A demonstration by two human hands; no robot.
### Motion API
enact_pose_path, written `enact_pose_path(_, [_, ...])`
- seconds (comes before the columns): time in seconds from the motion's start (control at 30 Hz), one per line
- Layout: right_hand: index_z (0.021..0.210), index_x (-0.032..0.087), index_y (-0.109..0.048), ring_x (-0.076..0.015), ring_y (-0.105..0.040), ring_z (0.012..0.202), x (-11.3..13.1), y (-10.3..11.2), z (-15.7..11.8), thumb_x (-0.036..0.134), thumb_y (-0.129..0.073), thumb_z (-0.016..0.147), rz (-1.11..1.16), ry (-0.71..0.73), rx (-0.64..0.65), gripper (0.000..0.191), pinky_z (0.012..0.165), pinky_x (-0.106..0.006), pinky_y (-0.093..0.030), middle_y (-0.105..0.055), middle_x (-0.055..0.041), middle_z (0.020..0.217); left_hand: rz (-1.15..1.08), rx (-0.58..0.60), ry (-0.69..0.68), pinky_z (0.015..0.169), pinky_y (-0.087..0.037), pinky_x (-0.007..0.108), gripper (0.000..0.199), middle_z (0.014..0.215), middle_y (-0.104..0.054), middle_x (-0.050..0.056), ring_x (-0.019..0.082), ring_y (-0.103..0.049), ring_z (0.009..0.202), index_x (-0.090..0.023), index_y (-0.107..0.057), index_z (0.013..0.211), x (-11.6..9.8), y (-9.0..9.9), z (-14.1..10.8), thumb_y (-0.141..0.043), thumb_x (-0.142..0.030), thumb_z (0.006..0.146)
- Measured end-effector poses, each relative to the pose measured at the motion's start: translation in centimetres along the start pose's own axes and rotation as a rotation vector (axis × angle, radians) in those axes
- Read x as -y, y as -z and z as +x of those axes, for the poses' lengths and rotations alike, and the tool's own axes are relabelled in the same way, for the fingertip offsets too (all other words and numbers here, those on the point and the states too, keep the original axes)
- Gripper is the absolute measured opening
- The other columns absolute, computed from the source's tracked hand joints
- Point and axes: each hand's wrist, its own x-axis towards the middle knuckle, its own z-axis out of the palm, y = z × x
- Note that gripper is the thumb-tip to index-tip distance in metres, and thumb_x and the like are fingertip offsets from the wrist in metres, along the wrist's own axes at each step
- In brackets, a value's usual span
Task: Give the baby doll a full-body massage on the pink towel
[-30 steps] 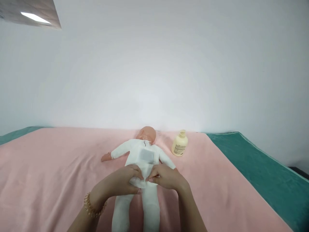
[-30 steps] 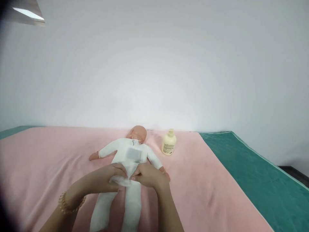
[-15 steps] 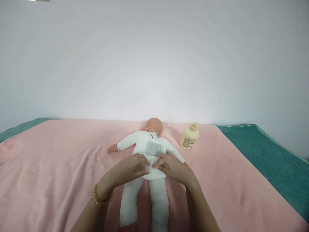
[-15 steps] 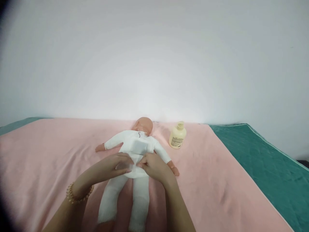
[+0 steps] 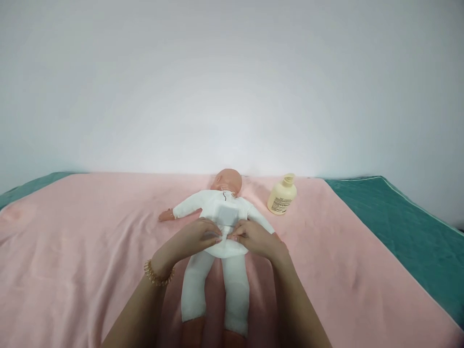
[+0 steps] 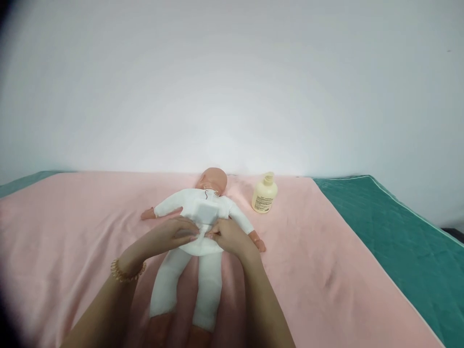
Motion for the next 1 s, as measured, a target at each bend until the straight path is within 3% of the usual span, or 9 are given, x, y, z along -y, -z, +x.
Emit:
enact_pose_path(0.27, [0.076,0.021,-0.072,-0.0175,-0.059,0.077,-0.6,0.4,0.2,0.027,-0.05,0.09,0.007,-0.002,-0.096,0.027,0.069,-0.03,-0.044,-0.066,-0.0025,0.084,0.06,-0.151,-0.017,0.095,-0.042,0.037,0.031,0.095,-0.072,0.005,0.023,-0.062,0.094,-0.019,-0.069,0.092,-0.8,0.0,0.6,-0.042,-0.033,0.093])
enact_pose_path(0.47, [0.072,0.019,-0.067,-0.0169,-0.057,0.075,-0.3,-0.8,0.8,0.024,-0.05,0.091,-0.071,0.012,-0.092,0.027,0.066,-0.028,-0.041,-0.064,-0.0047,0.085,0.108,-0.204,0.066,0.073,-0.044,0.035,0.034,0.078,-0.069,0.004,0.022,-0.06,0.078,-0.019,-0.066,0.075,0.8,-1.5,1.8,-0.046,-0.04,0.092])
enact_pose_path(0.53, [0.07,0.018,-0.064,-0.0167,-0.056,0.073,-0.1,-0.9,1.1,0.028,-0.047,0.095,-0.091,0.015,-0.195,0.032,0.067,-0.028,-0.041,-0.062,-0.0038,0.081,0.115,-0.288,0.049,0.069,-0.043,0.034,0.037,0.069,-0.065,0.003,0.02,-0.058,0.07,-0.019,-0.062,0.068,1.1,-1.8,2.0,-0.046,-0.041,0.092])
enact_pose_path(0.6, [0.07,0.019,-0.061,-0.0177,-0.055,0.073,0.1,-1.2,1.7,0.029,-0.042,0.097,-0.107,-0.002,-0.408,0.035,0.069,-0.029,-0.04,-0.061,-0.0036,0.078,0.101,-0.425,0.022,0.068,-0.043,0.033,0.036,0.067,-0.063,0.003,0.02,-0.056,0.068,-0.019,-0.059,0.068,1.2,-2.0,2.1,-0.046,-0.041,0.093])
enact_pose_path(0.67, [0.075,0.019,-0.06,-0.0199,-0.054,0.081,0.0,-1.7,2.5,0.028,-0.039,0.099,-0.116,-0.006,-0.641,0.033,0.075,-0.031,-0.041,-0.061,-0.0052,0.083,0.079,-0.559,-0.038,0.075,-0.046,0.034,0.029,0.078,-0.066,0.004,0.021,-0.059,0.079,-0.019,-0.061,0.077,1.3,-2.2,2.3,-0.047,-0.039,0.093])
enact_pose_path(0.73, [0.086,0.018,-0.062,-0.0215,-0.053,0.093,-0.4,-2.4,3.3,0.026,-0.04,0.098,-0.102,0.048,-0.764,0.026,0.084,-0.033,-0.041,-0.062,-0.0071,0.095,0.077,-0.627,-0.121,0.089,-0.046,0.037,0.022,0.1,-0.067,0.007,0.023,-0.059,0.099,-0.019,-0.063,0.093,1.5,-2.3,2.8,-0.048,-0.036,0.093])
enact_pose_path(0.87, [0.1,0.018,-0.061,-0.0224,-0.052,0.102,-1.6,-3.9,4.5,0.029,-0.041,0.099,-0.071,0.107,-0.752,0.023,0.092,-0.034,-0.041,-0.061,-0.0083,0.107,0.121,-0.598,-0.125,0.102,-0.04,0.043,0.031,0.123,-0.061,0.009,0.024,-0.052,0.119,-0.02,-0.056,0.118,2.4,-2.6,3.9,-0.048,-0.037,0.093])
enact_pose_path(1.0, [0.093,0.018,-0.063,-0.0231,-0.054,0.095,-2.2,-4.4,5.4,0.031,-0.042,0.098,-0.144,0.055,-0.657,0.025,0.088,-0.036,-0.042,-0.064,-0.0079,0.099,0.16,-0.506,-0.074,0.097,-0.044,0.043,0.028,0.111,-0.067,0.008,0.025,-0.058,0.108,-0.019,-0.061,0.107,3.4,-2.7,4.6,-0.043,-0.038,0.095])
